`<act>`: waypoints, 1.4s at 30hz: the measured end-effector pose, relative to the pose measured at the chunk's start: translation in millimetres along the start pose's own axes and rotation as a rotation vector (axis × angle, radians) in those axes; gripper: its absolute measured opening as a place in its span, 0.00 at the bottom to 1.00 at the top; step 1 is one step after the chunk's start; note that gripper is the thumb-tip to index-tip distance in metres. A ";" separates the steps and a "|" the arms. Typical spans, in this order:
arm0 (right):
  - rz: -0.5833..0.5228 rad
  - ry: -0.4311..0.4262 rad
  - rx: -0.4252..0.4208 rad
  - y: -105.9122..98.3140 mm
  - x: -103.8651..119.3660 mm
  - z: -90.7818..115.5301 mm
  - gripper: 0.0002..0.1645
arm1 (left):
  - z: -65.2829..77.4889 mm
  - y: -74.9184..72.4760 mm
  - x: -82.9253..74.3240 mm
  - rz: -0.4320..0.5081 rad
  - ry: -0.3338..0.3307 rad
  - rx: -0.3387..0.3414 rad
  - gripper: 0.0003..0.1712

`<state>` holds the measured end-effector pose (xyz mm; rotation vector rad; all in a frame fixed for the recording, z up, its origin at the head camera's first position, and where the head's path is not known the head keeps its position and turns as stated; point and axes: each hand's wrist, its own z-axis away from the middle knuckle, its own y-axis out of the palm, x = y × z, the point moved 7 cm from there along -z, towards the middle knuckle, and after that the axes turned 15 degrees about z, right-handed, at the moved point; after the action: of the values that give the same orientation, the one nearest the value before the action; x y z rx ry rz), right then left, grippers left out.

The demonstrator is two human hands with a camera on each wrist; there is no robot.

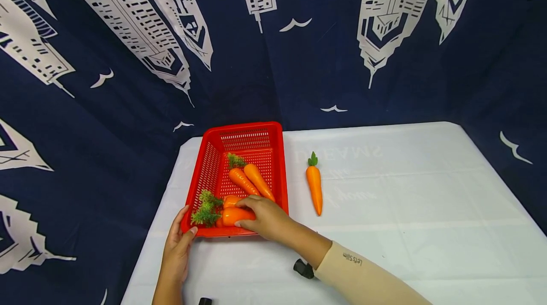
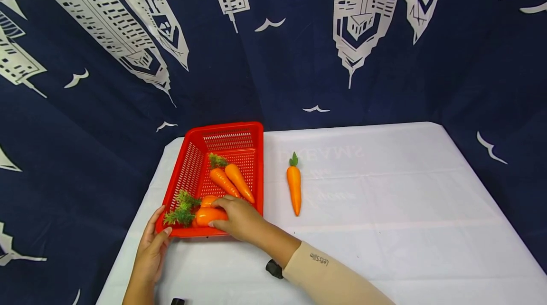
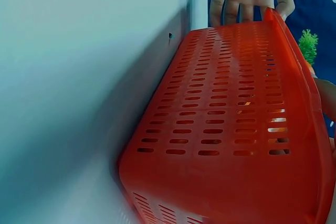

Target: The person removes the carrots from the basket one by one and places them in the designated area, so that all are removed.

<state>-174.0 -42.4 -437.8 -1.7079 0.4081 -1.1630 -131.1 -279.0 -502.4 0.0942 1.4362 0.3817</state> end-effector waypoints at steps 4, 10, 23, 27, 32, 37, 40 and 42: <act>-0.039 -0.004 -0.015 -2.5 -0.2 1.7 0.27 | -0.1 0.0 -0.2 0.005 0.005 0.003 0.36; -0.095 -0.019 -0.052 -4.7 -1.9 3.7 0.28 | 0.1 0.2 -0.1 0.006 0.011 0.010 0.36; -0.255 0.002 -0.180 -11.9 -9.0 8.6 0.27 | -0.5 -0.7 0.4 0.004 0.005 0.001 0.36; -0.329 -0.015 -0.257 -14.8 -11.0 10.9 0.26 | -1.0 -1.7 0.6 0.007 0.004 0.004 0.36; -0.384 -0.038 -0.341 -16.9 -14.2 13.1 0.26 | -0.9 -2.7 0.1 0.015 0.007 0.002 0.36; -0.430 -0.063 -0.404 -19.7 -15.7 15.4 0.25 | 0.0 -2.3 0.0 0.005 0.014 0.000 0.36; -0.459 -0.065 -0.435 -20.8 -17.7 16.2 0.24 | 0.2 -1.7 0.1 0.001 0.016 0.001 0.36; -0.481 -0.059 -0.446 -21.3 -19.4 16.6 0.24 | 0.3 -1.2 0.3 0.001 0.014 0.003 0.36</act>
<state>-174.4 -10.1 -430.2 -2.3103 0.2334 -1.4307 -130.6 -280.0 -503.0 0.0948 1.4503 0.3815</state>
